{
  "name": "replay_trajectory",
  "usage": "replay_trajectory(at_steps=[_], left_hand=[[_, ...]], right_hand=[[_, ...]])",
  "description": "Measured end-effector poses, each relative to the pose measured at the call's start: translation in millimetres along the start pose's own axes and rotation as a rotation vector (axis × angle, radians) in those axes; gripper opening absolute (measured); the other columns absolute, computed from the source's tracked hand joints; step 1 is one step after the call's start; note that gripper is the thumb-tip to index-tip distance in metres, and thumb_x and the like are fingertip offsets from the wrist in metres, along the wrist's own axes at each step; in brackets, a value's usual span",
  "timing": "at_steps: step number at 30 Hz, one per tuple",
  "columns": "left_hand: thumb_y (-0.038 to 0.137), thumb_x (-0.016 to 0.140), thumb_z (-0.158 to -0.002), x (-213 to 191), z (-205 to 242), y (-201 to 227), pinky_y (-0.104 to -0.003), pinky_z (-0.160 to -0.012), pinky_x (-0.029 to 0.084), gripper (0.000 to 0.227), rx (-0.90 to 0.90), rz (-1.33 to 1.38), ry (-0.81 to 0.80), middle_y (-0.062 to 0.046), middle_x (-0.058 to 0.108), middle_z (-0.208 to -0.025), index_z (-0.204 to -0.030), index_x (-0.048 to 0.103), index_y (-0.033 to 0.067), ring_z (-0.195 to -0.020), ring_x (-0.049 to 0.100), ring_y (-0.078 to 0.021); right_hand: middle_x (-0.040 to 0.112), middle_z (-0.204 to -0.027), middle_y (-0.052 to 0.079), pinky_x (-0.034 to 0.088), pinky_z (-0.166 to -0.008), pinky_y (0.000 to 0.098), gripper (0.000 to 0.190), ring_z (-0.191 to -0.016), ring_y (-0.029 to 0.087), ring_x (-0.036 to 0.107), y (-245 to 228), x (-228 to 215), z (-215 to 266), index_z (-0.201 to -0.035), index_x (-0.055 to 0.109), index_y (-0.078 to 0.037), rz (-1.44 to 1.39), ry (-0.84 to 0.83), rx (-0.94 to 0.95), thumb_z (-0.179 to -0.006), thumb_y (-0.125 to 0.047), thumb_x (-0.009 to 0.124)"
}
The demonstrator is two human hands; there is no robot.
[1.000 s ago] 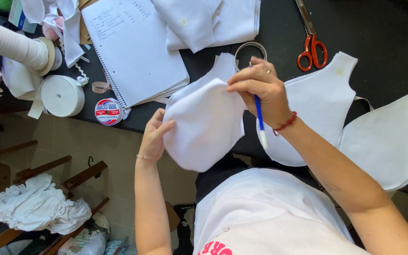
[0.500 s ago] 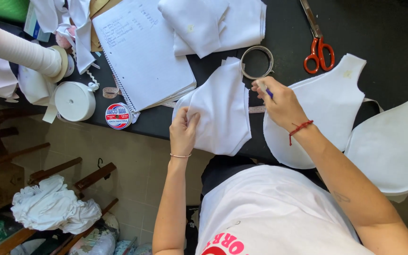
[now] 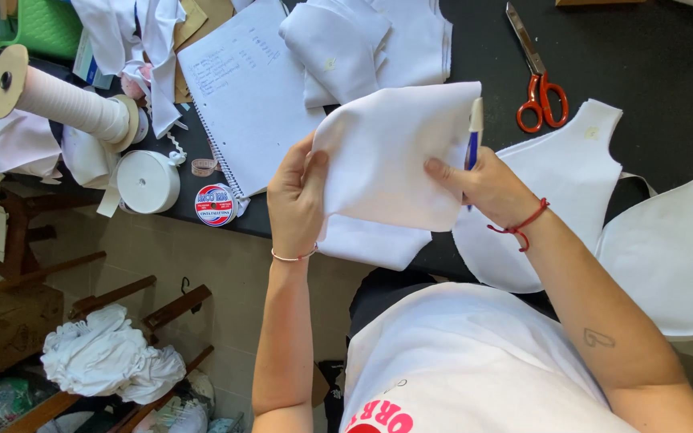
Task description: The person measures white fabric pieces with a measuring tape and marks them with a blue pen. They repeatedly pick up fabric pieces, align the tape, make marks, and place the pieces back on the table.
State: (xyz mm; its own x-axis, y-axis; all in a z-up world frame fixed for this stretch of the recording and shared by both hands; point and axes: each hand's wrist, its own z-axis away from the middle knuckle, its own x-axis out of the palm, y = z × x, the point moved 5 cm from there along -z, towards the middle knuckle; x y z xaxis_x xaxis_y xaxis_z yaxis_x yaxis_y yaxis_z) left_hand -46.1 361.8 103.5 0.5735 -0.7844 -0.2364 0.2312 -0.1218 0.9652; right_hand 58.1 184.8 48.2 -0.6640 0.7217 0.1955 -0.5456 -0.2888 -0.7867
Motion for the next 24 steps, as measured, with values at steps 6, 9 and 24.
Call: replay_trajectory(at_steps=[6,9,24], left_hand=[[0.012,0.052,-0.083,-24,22,-114,-0.039,-0.084,0.043,0.03,-0.422,-0.157,0.002,-0.019,0.06,-0.1,-0.112,0.055,0.0038,-0.095,0.056,-0.027],[0.022,0.058,-0.082,-36,46,-167,-0.029,-0.062,0.051,0.036,-0.699,0.104,0.138,-0.016,0.061,-0.09,-0.11,0.052,0.0014,-0.076,0.059,-0.0212],[0.032,0.046,-0.089,-44,49,-55,-0.028,-0.064,0.047,0.022,-0.143,-0.259,0.337,-0.005,0.056,-0.062,-0.102,0.06,0.0199,-0.064,0.048,-0.0093]], right_hand=[[0.048,-0.034,0.005,0.03,-0.032,0.018,0.024,-0.028,0.014,0.048,86,0,-30,-0.067,0.057,-0.006,0.341,0.012,0.195,-0.077,-0.028,0.061],[0.05,-0.041,0.005,0.033,-0.032,0.0167,0.032,-0.031,0.011,0.048,112,3,-32,-0.079,0.06,0.001,0.287,0.014,0.315,-0.08,-0.031,0.06],[0.049,-0.042,0.008,0.037,-0.027,0.02,0.018,-0.023,0.013,0.044,10,17,-10,-0.081,0.051,0.003,0.173,-0.006,-0.29,-0.09,-0.01,0.042]])
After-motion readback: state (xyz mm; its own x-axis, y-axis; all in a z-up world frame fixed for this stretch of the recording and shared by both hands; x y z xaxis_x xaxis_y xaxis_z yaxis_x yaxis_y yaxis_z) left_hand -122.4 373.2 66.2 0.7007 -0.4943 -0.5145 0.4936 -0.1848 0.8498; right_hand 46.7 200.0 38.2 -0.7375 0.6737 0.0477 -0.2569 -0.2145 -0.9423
